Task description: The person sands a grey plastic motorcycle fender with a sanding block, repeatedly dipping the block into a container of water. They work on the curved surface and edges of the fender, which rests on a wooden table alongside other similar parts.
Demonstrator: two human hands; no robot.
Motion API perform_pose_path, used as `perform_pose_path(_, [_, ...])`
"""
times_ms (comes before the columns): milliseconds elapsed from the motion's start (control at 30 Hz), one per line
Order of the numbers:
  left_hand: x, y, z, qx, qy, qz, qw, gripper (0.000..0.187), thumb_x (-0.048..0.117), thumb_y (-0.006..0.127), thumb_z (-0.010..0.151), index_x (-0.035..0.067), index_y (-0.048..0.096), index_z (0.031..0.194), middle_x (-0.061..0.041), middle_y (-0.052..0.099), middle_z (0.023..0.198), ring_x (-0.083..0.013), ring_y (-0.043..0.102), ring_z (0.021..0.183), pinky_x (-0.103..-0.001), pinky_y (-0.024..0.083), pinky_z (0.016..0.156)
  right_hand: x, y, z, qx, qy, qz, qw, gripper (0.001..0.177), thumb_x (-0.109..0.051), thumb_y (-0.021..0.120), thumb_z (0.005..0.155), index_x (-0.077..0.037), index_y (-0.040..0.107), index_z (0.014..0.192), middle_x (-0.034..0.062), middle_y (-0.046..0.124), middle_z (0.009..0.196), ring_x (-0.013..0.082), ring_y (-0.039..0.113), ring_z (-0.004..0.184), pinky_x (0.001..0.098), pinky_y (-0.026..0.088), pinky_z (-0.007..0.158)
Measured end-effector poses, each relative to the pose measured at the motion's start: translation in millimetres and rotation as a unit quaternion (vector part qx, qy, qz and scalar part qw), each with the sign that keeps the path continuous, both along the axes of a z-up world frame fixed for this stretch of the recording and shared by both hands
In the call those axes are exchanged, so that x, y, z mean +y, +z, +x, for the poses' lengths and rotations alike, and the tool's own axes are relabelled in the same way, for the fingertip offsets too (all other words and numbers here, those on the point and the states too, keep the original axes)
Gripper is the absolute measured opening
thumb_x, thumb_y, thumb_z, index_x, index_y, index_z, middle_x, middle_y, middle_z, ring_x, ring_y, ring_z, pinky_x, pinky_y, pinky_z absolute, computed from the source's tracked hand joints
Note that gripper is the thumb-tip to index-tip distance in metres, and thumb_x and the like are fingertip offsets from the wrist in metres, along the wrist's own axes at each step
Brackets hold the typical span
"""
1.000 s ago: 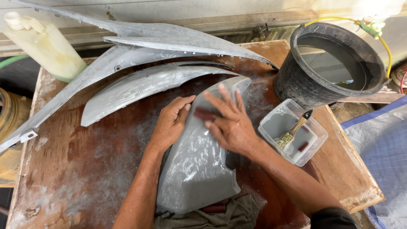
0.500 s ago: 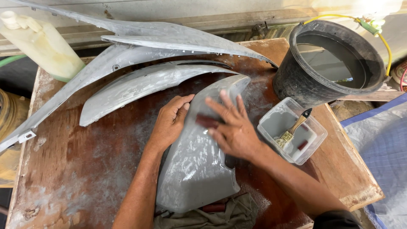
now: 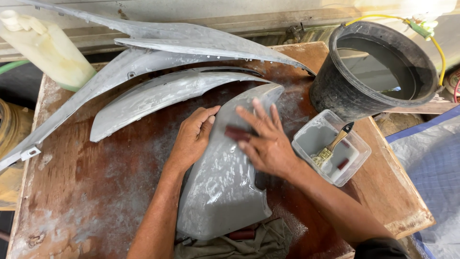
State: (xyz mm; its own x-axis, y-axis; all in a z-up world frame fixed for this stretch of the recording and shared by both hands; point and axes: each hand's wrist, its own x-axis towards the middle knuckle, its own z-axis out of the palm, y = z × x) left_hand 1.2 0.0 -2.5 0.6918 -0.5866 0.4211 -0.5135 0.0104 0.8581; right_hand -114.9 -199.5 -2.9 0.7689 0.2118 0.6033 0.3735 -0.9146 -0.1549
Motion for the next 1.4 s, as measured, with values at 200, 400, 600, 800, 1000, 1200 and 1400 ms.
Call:
perform_pose_path(200, [-0.2,0.1,0.2,-0.002,0.002,0.0,1.0,0.027,0.006,0.05,0.107,0.0,0.066,0.128,-0.016,0.066,0.091,-0.0212,0.061,0.083,-0.041,0.052,0.077,4.2,-2.0,3.4,-0.01,-0.009,0.042,0.999,0.041,-0.033,0.052,0.103,-0.014,0.073,0.075,0.0046,0.039,0.162,0.0352,0.018,0.154,0.0607,0.006,0.122])
perform_pose_path(400, [-0.7,1.9,-2.8,-0.021,0.011,0.003,1.0,0.028,0.005,0.05,0.107,0.0,0.066,0.129,-0.018,0.066,0.092,-0.0239,0.063,0.084,-0.042,0.053,0.078,8.3,0.9,-3.7,0.006,-0.007,0.017,1.0,0.043,-0.04,0.05,0.104,-0.016,0.076,0.078,0.0037,0.04,0.162,0.0351,0.02,0.154,0.0609,0.006,0.123])
perform_pose_path(600, [-2.7,5.4,-7.0,-0.061,0.032,-0.002,0.998,0.029,0.004,0.051,0.106,0.001,0.065,0.132,-0.017,0.066,0.095,-0.0254,0.065,0.087,-0.042,0.054,0.079,-8.8,20.4,-2.4,-0.001,-0.022,0.078,0.997,0.028,-0.03,0.052,0.106,-0.02,0.077,0.111,0.006,0.04,0.162,0.0362,0.024,0.154,0.0584,0.012,0.122])
perform_pose_path(800, [-13.0,14.2,-23.0,-0.227,0.128,0.031,0.965,0.031,0.004,0.057,0.102,0.001,0.064,0.132,-0.016,0.063,0.118,-0.0333,0.063,0.103,-0.044,0.054,0.086,-9.1,30.2,-32.6,-0.014,-0.041,0.073,0.996,0.032,-0.033,0.053,0.105,-0.013,0.076,0.094,0.0086,0.046,0.158,0.0371,0.032,0.151,0.058,0.014,0.123])
perform_pose_path(1000, [-41.5,9.6,-75.2,-0.326,0.075,0.092,0.938,0.043,0.003,0.064,0.093,0.005,0.062,0.136,-0.017,0.059,0.131,-0.0325,0.062,0.118,-0.044,0.051,0.098,-66.6,11.5,-80.4,0.014,-0.139,0.047,0.989,0.029,-0.027,0.056,0.104,-0.008,0.073,0.09,0.0109,0.066,0.136,0.0385,0.056,0.135,0.0687,0.03,0.114])
perform_pose_path(1200, [-116.1,-21.7,-137.6,-0.342,-0.097,0.211,0.91,0.044,0.027,0.049,0.103,0.005,0.052,0.141,-0.021,0.061,0.127,-0.036,0.062,0.122,-0.052,0.045,0.11,-103.8,-1.3,-120.2,0.131,-0.31,-0.066,0.939,0.043,-0.039,0.054,0.108,-0.01,0.07,0.081,0.0037,0.073,0.119,0.0356,0.058,0.135,0.0748,0.032,0.111])
perform_pose_path(1400, [-186.6,-52.4,-156.6,-0.348,-0.063,0.287,0.89,0.05,0.031,0.042,0.102,-0.002,0.055,0.136,-0.022,0.063,0.122,-0.0391,0.058,0.124,-0.063,0.03,0.116,-132.0,-24.7,-121.8,0.223,-0.314,-0.149,0.911,0.021,-0.031,0.059,0.096,-0.017,0.074,0.099,-0.0071,0.061,0.14,0.0347,0.043,0.146,0.0753,0.033,0.111])
